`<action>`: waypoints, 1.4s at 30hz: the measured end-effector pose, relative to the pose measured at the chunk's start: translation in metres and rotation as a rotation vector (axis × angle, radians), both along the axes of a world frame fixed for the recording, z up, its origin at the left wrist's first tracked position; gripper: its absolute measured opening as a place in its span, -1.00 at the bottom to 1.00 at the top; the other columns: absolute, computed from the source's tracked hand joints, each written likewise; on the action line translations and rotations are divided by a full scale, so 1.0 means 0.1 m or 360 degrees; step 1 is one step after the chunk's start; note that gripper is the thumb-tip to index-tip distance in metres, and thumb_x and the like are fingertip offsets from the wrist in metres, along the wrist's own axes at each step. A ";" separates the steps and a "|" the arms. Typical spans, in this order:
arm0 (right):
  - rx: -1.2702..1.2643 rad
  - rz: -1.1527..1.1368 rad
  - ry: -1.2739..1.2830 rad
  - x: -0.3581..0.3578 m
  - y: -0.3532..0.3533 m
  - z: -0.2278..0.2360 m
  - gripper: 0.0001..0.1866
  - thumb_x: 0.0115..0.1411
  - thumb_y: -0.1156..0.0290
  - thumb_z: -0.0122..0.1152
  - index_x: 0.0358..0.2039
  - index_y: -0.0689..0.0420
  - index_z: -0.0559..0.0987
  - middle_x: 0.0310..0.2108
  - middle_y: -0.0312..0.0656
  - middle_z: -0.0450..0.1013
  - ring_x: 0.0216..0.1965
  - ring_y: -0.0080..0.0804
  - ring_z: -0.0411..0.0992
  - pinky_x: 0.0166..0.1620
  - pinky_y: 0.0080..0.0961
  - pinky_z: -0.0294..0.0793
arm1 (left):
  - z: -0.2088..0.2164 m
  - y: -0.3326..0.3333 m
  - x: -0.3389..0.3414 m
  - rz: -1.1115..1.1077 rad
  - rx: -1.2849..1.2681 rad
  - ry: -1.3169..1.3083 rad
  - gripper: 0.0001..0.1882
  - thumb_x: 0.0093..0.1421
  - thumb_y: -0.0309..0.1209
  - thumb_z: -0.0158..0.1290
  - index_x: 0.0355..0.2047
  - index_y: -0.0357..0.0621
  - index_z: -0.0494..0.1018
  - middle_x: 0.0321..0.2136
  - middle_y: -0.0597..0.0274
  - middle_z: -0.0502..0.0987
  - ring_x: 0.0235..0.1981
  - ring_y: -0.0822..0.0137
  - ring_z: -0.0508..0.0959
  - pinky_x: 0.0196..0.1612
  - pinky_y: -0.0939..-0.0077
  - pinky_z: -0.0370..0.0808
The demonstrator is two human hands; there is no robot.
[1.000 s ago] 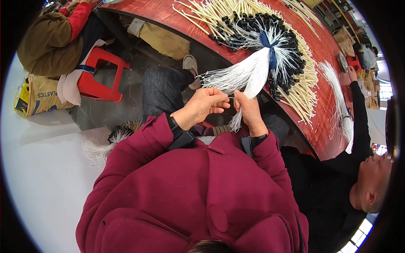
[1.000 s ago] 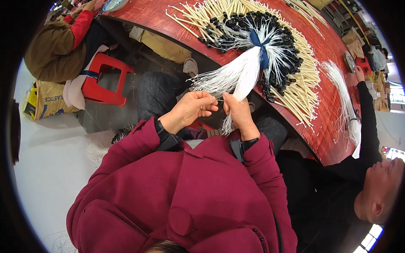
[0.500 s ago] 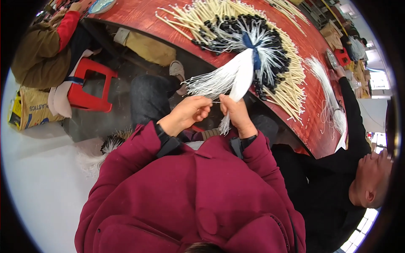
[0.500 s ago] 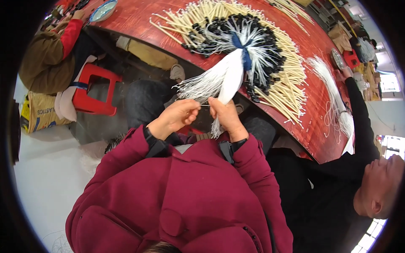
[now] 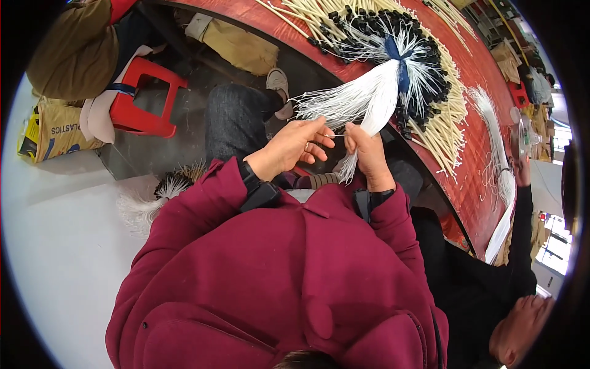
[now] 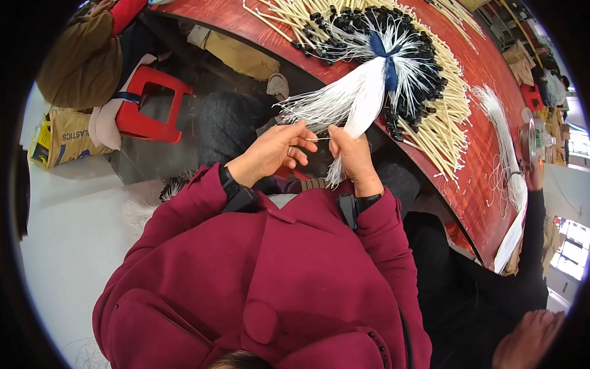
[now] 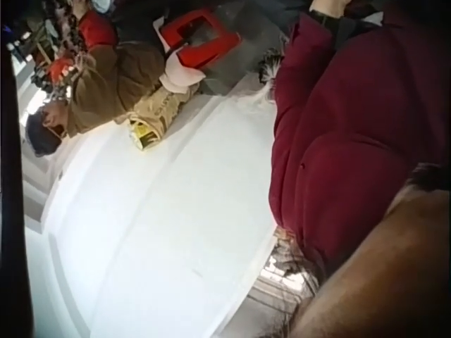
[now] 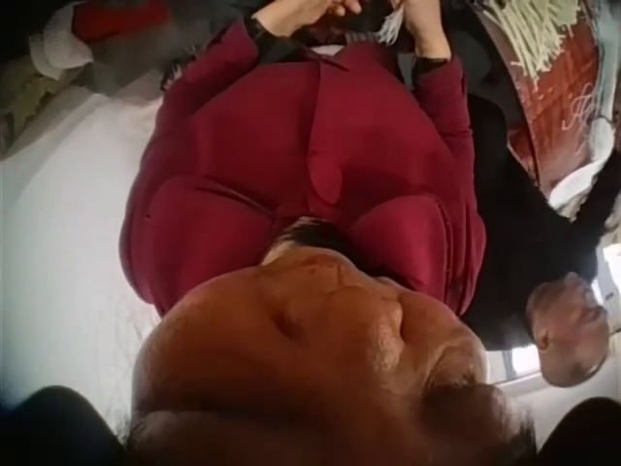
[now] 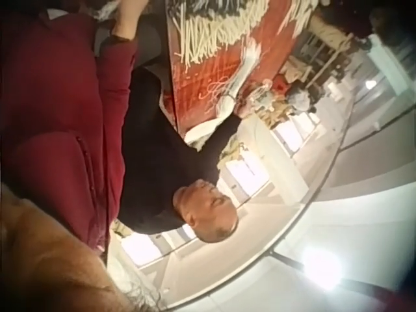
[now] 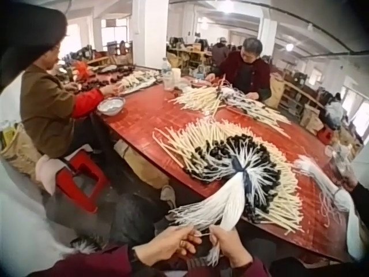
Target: The person assembles a decorative object by hand, repeatedly threading a thin string through the ends of white plastic strands and tying knots to secure them. They pull the string tight after each addition, occasionally using their fingers to separate the strands.
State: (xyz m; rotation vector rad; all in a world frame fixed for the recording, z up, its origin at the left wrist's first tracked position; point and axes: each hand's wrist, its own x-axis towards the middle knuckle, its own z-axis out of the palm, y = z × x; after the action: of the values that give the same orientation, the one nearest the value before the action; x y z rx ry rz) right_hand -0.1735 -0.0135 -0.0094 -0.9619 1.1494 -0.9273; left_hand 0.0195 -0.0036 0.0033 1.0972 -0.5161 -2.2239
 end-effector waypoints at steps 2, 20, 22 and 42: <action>0.0015 -0.0002 -0.0011 0.02 -0.01 0.00 -0.57 0.21 0.39 0.01 -0.82 0.06 0.27 -0.81 -0.35 0.16 -0.72 -0.56 0.14 -0.58 -0.62 0.09 | -0.01 0.00 0.01 -0.0007 -0.0038 -0.0011 -0.72 0.24 -0.17 0.03 -0.33 -0.15 0.46 -0.48 0.29 0.51 -0.60 0.52 0.51 -0.63 0.74 0.33; 0.0019 -0.0066 -0.0155 0.04 -0.01 -0.02 -0.63 0.16 0.44 0.06 -0.79 0.08 0.30 -0.80 -0.36 0.17 -0.74 -0.57 0.15 -0.62 -0.62 0.10 | -0.21 0.05 0.06 -0.0023 0.0206 0.0198 -0.84 0.21 -0.35 0.08 -0.40 -0.19 0.47 -0.58 0.37 0.49 -0.65 0.58 0.47 -0.66 0.80 0.32; 0.0002 -0.0080 -0.0177 0.03 -0.02 -0.04 -0.64 0.16 0.45 0.07 -0.78 0.08 0.31 -0.80 -0.36 0.18 -0.74 -0.57 0.15 -0.62 -0.62 0.10 | -0.19 0.04 0.06 0.0021 0.0226 0.0147 -0.84 0.21 -0.35 0.09 -0.40 -0.19 0.47 -0.58 0.36 0.50 -0.65 0.57 0.48 -0.65 0.79 0.34; -0.0037 -0.0009 -0.0096 0.07 0.01 -0.03 -0.70 0.19 0.42 0.03 -0.69 0.17 0.41 -0.74 -0.30 0.29 -0.66 -0.54 0.27 -0.52 -0.60 0.24 | -0.37 0.01 0.00 0.0103 -0.1326 -0.1148 -0.91 0.18 -0.47 0.02 -0.43 -0.22 0.42 -0.66 0.39 0.39 -0.70 0.57 0.36 -0.66 0.67 0.27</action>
State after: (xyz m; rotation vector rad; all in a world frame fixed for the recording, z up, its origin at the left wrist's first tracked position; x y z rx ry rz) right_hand -0.1667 -0.0121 -0.0124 -0.9437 1.0933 -0.9698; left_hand 0.0193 -0.0025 -0.0334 1.3452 -1.5003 -1.2408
